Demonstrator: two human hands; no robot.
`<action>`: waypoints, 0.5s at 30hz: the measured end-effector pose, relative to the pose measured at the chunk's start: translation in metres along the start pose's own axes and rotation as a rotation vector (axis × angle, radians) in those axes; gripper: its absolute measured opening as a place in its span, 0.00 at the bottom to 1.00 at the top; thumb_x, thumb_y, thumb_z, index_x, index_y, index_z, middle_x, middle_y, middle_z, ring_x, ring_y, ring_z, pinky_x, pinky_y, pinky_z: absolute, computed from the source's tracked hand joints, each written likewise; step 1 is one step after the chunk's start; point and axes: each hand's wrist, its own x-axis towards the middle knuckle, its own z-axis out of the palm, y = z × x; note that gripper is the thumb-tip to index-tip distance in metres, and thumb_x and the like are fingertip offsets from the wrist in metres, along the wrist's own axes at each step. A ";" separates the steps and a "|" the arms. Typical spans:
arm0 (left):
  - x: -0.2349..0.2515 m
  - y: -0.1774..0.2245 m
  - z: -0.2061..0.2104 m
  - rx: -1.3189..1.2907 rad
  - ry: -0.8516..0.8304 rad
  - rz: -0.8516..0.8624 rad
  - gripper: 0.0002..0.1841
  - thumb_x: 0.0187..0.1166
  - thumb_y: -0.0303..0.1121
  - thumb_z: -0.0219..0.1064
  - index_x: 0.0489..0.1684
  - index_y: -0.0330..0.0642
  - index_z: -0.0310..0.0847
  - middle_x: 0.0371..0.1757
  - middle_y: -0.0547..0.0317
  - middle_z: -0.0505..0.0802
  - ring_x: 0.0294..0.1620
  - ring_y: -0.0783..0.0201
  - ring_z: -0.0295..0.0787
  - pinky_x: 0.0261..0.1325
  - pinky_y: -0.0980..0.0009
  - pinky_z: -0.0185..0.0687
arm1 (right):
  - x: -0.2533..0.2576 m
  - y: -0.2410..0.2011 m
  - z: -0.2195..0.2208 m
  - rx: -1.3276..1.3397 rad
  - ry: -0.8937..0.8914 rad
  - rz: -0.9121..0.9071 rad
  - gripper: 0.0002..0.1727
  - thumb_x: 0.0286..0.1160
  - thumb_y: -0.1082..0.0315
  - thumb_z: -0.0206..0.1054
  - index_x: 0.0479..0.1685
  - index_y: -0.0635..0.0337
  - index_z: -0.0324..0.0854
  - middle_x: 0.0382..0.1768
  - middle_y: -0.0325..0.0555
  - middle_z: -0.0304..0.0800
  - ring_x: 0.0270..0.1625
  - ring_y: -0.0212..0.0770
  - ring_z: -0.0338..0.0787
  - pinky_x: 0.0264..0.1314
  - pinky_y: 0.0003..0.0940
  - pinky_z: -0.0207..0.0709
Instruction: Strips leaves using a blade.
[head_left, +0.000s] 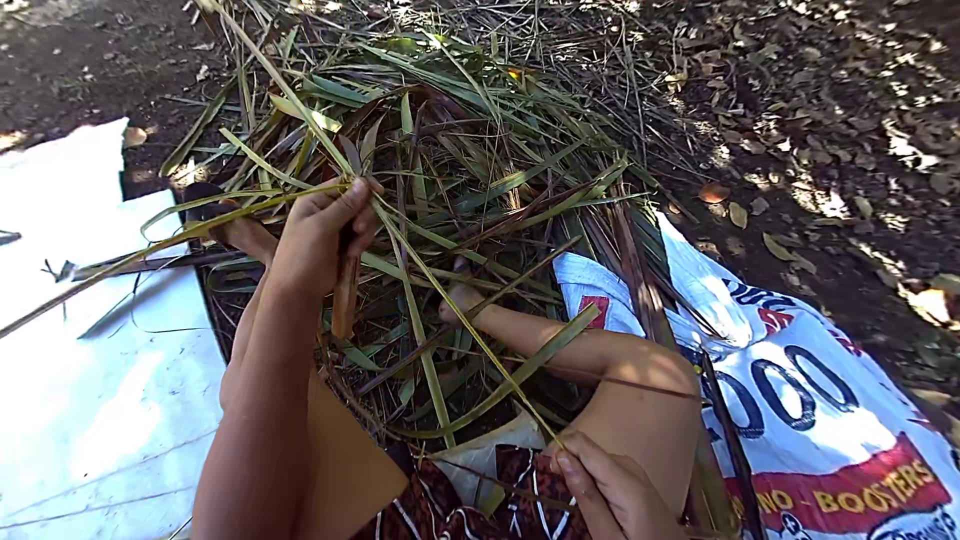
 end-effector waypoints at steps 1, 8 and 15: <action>0.002 0.002 -0.006 -0.006 0.041 0.003 0.19 0.91 0.29 0.41 0.37 0.50 0.80 0.13 0.80 0.77 0.11 0.85 0.66 0.17 0.89 0.66 | -0.006 0.002 -0.003 -0.039 -0.019 0.010 0.16 0.89 0.71 0.50 0.36 0.73 0.77 0.19 0.51 0.75 0.23 0.26 0.74 0.31 0.11 0.67; 0.008 -0.002 -0.029 -0.059 0.139 -0.002 0.19 0.93 0.29 0.40 0.38 0.44 0.80 0.13 0.76 0.76 0.10 0.83 0.66 0.16 0.88 0.65 | -0.044 0.056 -0.048 -0.582 0.027 0.004 0.17 0.83 0.74 0.52 0.38 0.82 0.82 0.26 0.68 0.88 0.26 0.58 0.91 0.29 0.45 0.84; 0.012 -0.006 -0.042 -0.103 0.195 -0.030 0.18 0.95 0.31 0.42 0.44 0.38 0.80 0.15 0.72 0.76 0.10 0.82 0.65 0.16 0.87 0.65 | 0.135 -0.156 -0.048 -0.379 -0.433 0.451 0.14 0.80 0.78 0.57 0.56 0.80 0.79 0.51 0.61 0.88 0.52 0.39 0.87 0.57 0.23 0.73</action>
